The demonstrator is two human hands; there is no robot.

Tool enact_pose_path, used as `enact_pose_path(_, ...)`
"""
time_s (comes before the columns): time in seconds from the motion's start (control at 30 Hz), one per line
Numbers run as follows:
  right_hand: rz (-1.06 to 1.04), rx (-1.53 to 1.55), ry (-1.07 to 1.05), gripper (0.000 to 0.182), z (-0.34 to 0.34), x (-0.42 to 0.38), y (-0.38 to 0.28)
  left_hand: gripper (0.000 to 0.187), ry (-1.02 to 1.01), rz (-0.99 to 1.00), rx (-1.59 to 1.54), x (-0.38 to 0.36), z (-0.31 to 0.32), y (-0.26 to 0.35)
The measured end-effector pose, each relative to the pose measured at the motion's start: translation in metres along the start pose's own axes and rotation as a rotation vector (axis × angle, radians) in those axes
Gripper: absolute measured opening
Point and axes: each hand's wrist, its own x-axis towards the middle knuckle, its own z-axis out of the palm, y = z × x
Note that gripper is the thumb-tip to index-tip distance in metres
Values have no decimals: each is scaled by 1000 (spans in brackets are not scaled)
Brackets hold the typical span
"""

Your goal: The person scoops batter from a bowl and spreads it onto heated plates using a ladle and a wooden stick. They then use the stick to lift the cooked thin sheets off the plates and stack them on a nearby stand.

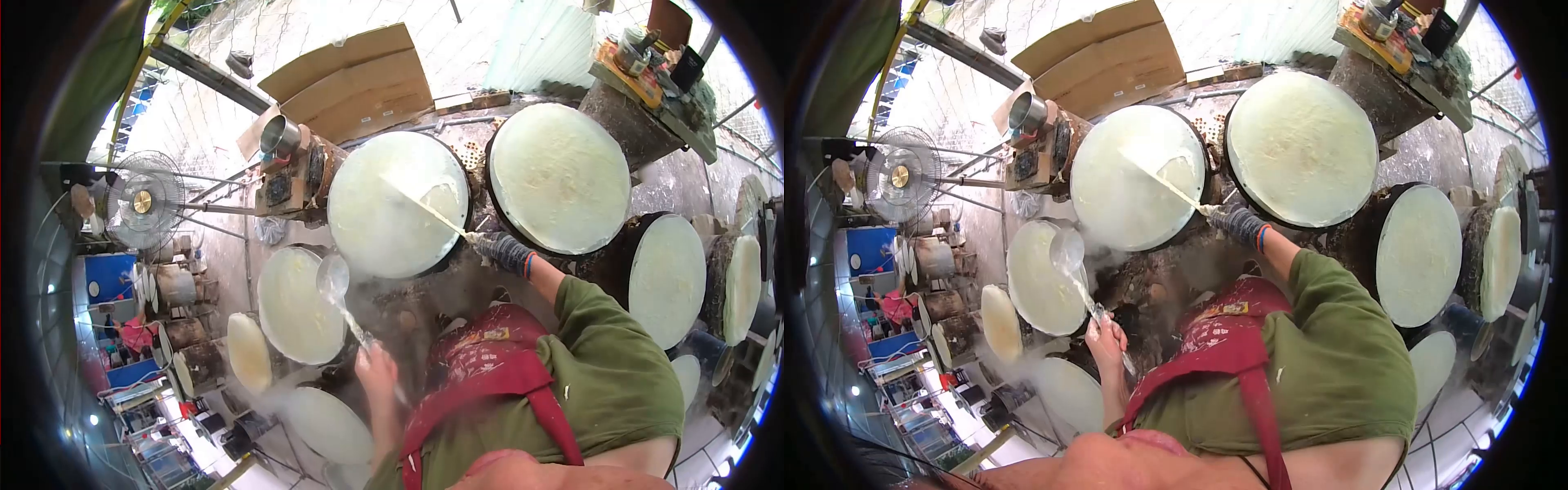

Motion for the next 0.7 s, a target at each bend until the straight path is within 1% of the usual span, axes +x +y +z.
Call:
enact_pose_path(0.07, -267, -75, 22, 30, -5, -24, -52, 19, -55, 4, -33, 25, 3, 1)
enact_pose_path(0.1, -2, -7, 67, 32, -10, -26, -71, 19, -96, 24, -3, 41, 6, 7)
enact_pose_path(0.13, 20, 67, 118, 31, -19, 19, -22, 19, -139, 43, 28, 60, 11, 13)
enact_pose_path(0.2, 77, -180, 56, 31, -12, 6, -44, 20, -216, 62, -2, 107, 25, 20)
enact_pose_path(0.27, 87, -182, 31, 31, 7, -37, -83, 16, -289, 70, -115, 159, 46, 27)
enact_pose_path(0.3, 97, -186, 18, 31, 16, -52, -91, 16, -343, 107, -130, 183, 56, 26)
enact_pose_path(0.33, 88, -77, -49, 28, 8, -27, -27, 16, -396, 147, -148, 203, 65, 26)
enact_pose_path(0.4, -78, -222, 97, 27, 14, -62, -28, 14, -521, 87, -164, 231, 80, 30)
enact_pose_path(0.5, -19, 22, 293, 25, 50, -50, 41, 14, -647, -23, -136, 230, 87, 25)
enact_pose_path(0.57, -309, -206, 320, 23, 102, -48, 53, 15, -588, -156, -199, 216, 85, 16)
enact_pose_path(0.63, 58, 4, 269, 23, 125, -40, 48, 17, -523, -269, -310, 199, 75, 10)
enact_pose_path(0.7, 217, 223, 218, 24, 126, -59, -11, 16, -479, -343, -386, 195, 62, 4)
